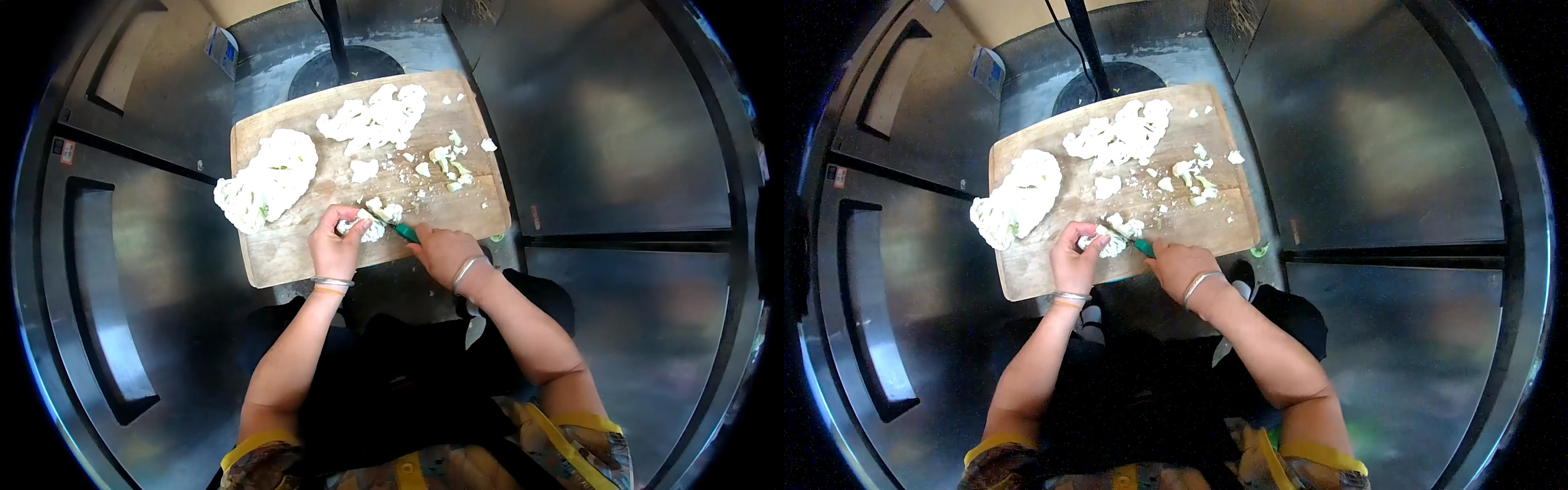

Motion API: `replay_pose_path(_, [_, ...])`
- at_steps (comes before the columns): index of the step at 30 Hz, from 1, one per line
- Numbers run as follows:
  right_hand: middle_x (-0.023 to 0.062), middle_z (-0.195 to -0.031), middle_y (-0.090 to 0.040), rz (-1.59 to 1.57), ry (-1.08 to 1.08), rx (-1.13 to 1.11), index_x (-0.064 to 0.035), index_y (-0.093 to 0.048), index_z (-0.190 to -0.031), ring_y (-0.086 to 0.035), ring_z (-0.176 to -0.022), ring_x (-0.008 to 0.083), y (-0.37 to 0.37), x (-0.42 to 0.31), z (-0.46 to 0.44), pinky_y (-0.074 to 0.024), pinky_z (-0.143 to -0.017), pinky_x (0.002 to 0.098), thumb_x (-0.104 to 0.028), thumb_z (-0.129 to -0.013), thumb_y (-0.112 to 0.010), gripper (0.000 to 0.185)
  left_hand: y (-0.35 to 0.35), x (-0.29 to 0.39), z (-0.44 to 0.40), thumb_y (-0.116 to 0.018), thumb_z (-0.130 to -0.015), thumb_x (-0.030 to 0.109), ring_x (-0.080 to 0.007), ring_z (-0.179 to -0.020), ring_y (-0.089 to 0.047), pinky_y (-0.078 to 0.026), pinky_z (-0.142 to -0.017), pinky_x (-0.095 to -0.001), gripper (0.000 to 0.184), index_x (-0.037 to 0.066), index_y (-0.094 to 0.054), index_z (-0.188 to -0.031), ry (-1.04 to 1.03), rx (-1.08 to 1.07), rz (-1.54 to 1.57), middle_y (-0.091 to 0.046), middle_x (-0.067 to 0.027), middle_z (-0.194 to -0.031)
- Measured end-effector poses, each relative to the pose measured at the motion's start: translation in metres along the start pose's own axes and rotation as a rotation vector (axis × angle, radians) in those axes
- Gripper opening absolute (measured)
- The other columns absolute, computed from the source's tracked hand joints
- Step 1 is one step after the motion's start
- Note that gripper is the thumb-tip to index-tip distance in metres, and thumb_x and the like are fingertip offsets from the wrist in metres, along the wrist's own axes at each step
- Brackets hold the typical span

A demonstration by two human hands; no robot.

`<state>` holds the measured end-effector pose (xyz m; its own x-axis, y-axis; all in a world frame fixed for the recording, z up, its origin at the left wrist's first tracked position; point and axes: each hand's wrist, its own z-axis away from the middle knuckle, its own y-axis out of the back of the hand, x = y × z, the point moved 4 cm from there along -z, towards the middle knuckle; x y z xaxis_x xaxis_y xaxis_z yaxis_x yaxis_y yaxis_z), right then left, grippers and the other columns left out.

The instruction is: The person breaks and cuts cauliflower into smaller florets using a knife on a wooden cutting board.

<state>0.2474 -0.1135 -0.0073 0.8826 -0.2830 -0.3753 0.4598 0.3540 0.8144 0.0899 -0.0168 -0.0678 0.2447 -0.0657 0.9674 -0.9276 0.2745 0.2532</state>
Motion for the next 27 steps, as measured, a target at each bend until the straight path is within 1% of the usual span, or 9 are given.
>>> replay_pose_path(7, [0.0131, -0.069, -0.059, -0.451, 0.114, 0.269, -0.0024, -0.056, -0.090, -0.057, -0.060, 0.0245, 0.028, 0.008, -0.015, -0.0465, -0.061, 0.0350, -0.034, -0.081, -0.068, 0.035, 0.007, -0.003, -0.012, -0.071, -0.075, 0.000, -0.0078, -0.074, -0.054, -0.047, -0.071, -0.0226, 0.022, 0.004, -0.059, -0.094, 0.069, -0.052, 0.100, -0.060, -0.0004, -0.080])
replay_pose_path(9, [0.0090, -0.065, -0.055, -0.568, 0.109, 0.564, -0.0026, -0.057, -0.092, -0.052, -0.058, 0.0191, 0.021, 0.010, -0.033, -0.0452, -0.059, 0.0320, -0.033, -0.073, -0.077, 0.042, 0.008, 0.001, -0.012, -0.070, -0.076, 0.001, -0.0078, -0.074, -0.054, -0.046, -0.070, -0.0222, 0.022, 0.004, -0.061, -0.096, 0.063, -0.079, 0.128, -0.060, -0.0001, -0.080])
replay_pose_path(10, [0.0130, -0.074, -0.057, -0.545, 0.023, 0.520, -0.0016, -0.056, -0.098, -0.056, -0.065, 0.0249, 0.017, 0.011, -0.044, -0.0461, -0.063, 0.0356, -0.029, -0.069, -0.079, 0.046, 0.008, 0.003, -0.013, -0.069, -0.078, 0.001, -0.0070, -0.074, -0.054, -0.046, -0.069, -0.0216, 0.022, 0.005, -0.061, -0.098, 0.069, -0.104, 0.129, -0.059, 0.0011, -0.081])
replay_pose_path(13, [0.0184, -0.087, -0.057, -0.267, 0.082, 0.756, -0.0007, -0.054, -0.102, -0.057, -0.079, 0.0324, 0.009, -0.002, -0.057, -0.0467, -0.069, 0.0400, -0.025, -0.067, -0.080, 0.050, 0.011, 0.002, -0.016, -0.068, -0.079, 0.001, -0.0062, -0.075, -0.054, -0.044, -0.068, -0.0207, 0.021, 0.006, -0.062, -0.099, 0.106, -0.136, 0.167, -0.060, 0.0023, -0.082])
replay_pose_path(14, [0.0221, -0.096, -0.054, -0.324, -0.004, 0.619, -0.0004, -0.053, -0.105, -0.054, -0.090, 0.0389, 0.002, -0.001, -0.062, -0.0459, -0.074, 0.0435, -0.019, -0.066, -0.077, 0.050, 0.015, 0.001, -0.019, -0.068, -0.079, 0.002, -0.0061, -0.075, -0.055, -0.044, -0.068, -0.0205, 0.020, 0.006, -0.064, -0.098, 0.142, -0.145, 0.197, -0.061, 0.0022, -0.083])
replay_pose_path(17, [0.0214, -0.089, -0.055, -0.269, 0.007, 0.690, -0.0008, -0.053, -0.105, -0.055, -0.084, 0.0395, 0.001, -0.004, -0.071, -0.0470, -0.073, 0.0435, -0.014, -0.068, -0.073, 0.043, 0.029, 0.000, -0.028, -0.069, -0.077, 0.003, -0.0076, -0.077, -0.056, -0.046, -0.069, -0.0226, 0.017, 0.005, -0.065, -0.093, 0.158, -0.080, 0.190, -0.064, 0.0004, -0.084])
replay_pose_path(22, [0.0171, -0.076, -0.055, -0.359, 0.105, 0.812, -0.0002, -0.053, -0.087, -0.054, -0.070, 0.0379, 0.023, -0.025, -0.068, -0.0432, -0.062, 0.0446, -0.009, -0.071, -0.068, 0.024, 0.044, 0.008, -0.036, -0.069, -0.075, 0.002, -0.0073, -0.079, -0.056, -0.046, -0.069, -0.0231, 0.020, 0.006, -0.066, -0.094, 0.094, -0.065, 0.149, -0.065, 0.0007, -0.086])
replay_pose_path(26, [0.0219, -0.083, -0.056, -0.381, 0.141, 0.823, 0.0006, -0.053, -0.098, -0.054, -0.079, 0.0420, 0.027, -0.038, -0.083, -0.0450, -0.070, 0.0459, -0.005, -0.073, -0.065, 0.029, 0.040, 0.018, -0.029, -0.069, -0.075, 0.002, -0.0042, -0.065, -0.043, -0.040, -0.061, -0.0194, 0.020, 0.006, -0.066, -0.094, 0.027, -0.121, -0.081, -0.063, 0.0040, -0.088])
replay_pose_path(27, [0.0181, -0.080, -0.057, -0.580, 0.103, 0.749, 0.0011, -0.054, -0.099, -0.057, -0.071, 0.0347, 0.025, -0.038, -0.086, -0.0462, -0.064, 0.0411, -0.005, -0.075, -0.065, 0.027, 0.041, 0.016, -0.030, -0.069, -0.075, 0.002, -0.0042, -0.065, -0.043, -0.040, -0.061, -0.0194, 0.020, 0.006, -0.066, -0.094, 0.024, -0.122, -0.085, -0.063, 0.0040, -0.088])
